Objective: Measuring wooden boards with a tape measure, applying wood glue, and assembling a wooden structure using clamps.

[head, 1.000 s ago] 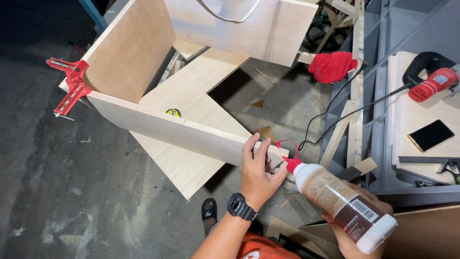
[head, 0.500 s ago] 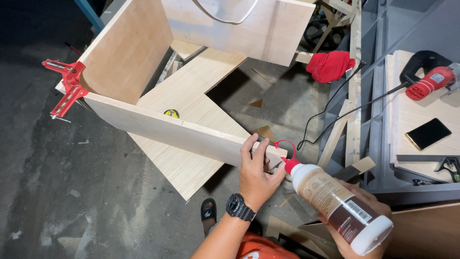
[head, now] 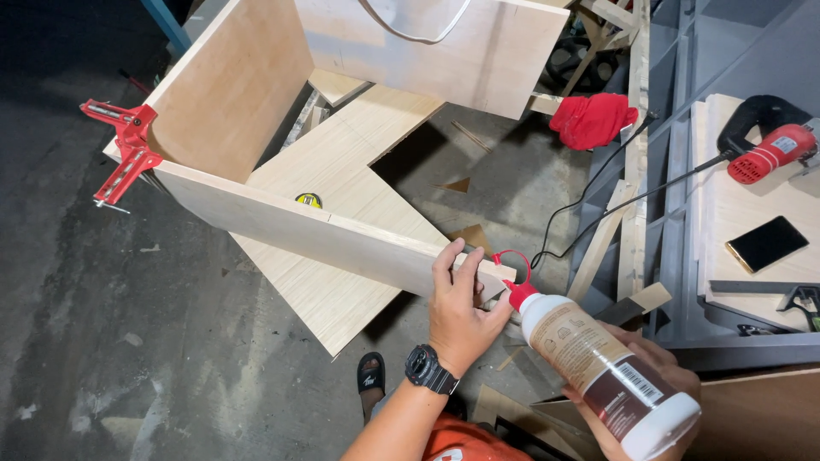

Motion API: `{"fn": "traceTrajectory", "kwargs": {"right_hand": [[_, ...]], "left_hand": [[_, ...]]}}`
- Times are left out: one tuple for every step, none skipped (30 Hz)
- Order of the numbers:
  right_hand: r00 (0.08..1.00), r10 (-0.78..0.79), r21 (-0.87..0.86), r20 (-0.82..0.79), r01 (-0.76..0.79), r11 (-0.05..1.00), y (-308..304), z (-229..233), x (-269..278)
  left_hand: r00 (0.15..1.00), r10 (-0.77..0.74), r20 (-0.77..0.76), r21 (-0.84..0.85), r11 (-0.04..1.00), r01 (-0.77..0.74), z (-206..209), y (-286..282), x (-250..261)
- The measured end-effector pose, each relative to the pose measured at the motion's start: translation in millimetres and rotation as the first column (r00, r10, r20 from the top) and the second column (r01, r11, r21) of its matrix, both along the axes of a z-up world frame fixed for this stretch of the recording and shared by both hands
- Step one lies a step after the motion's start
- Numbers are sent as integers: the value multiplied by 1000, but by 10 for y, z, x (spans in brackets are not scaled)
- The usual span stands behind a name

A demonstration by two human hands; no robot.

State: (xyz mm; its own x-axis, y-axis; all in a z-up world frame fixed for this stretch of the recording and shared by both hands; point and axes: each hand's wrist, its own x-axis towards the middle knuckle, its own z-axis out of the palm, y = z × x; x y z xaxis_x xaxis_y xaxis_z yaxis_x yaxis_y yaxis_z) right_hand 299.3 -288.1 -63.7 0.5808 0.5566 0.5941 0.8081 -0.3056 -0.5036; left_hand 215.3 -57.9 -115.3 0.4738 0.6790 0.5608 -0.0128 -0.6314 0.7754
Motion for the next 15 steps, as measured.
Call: {"fn": "traceTrajectory", "kwargs": {"right_hand": [[741,-9,178,-671,172,969,-95,-244,147],[112,157,189,-981,403,896,-190,-488,295],[111,157,189,-981,404,895,-79,-338,106],[514,22,217,-857,323,921,33,-189,-84],[825,-80,207,-560,233,950,146,-39,-271],[825,-80,207,-560,233,950,136,-46,-264],[842,-43,227,-538,193,954,130,-52,-257],[858,-5,247,-514,154,957,123,-57,-251],[858,-4,247,-514,153,957,139,-16,-258],[899,4,229,-439,107,968,153,27,-265],[933,15,207,-359,64,976,170,70,-270],[933,15,208,-359,64,976,162,-18,-262],[877,-10,241,-480,142,960,149,-108,-257],[804,-25,263,-594,224,939,136,-198,-252],[804,-25,262,-595,223,939,142,-174,-253]], "left_hand": [[1000,4,5,7,1000,-4,8,0,2],[1000,9,10,14,1000,-9,16,0,5],[1000,8,9,14,1000,-8,23,-1,4],[1000,7,15,13,1000,-7,30,-2,2],[1000,7,21,12,1000,-8,36,-3,1],[1000,8,21,11,1000,-8,40,-2,1],[1000,5,21,11,1000,-5,45,3,-3],[1000,2,22,11,1000,-2,50,8,-8],[1000,3,22,11,1000,-3,50,8,-13],[1000,-2,23,12,1000,1,50,8,-17],[1000,-7,26,14,1000,7,53,12,-18],[1000,-8,26,15,1000,7,48,15,-12],[1000,-5,26,11,1000,5,41,12,-9],[1000,-3,26,6,1000,3,33,10,-6],[1000,-2,25,6,1000,2,24,13,-6]]}}
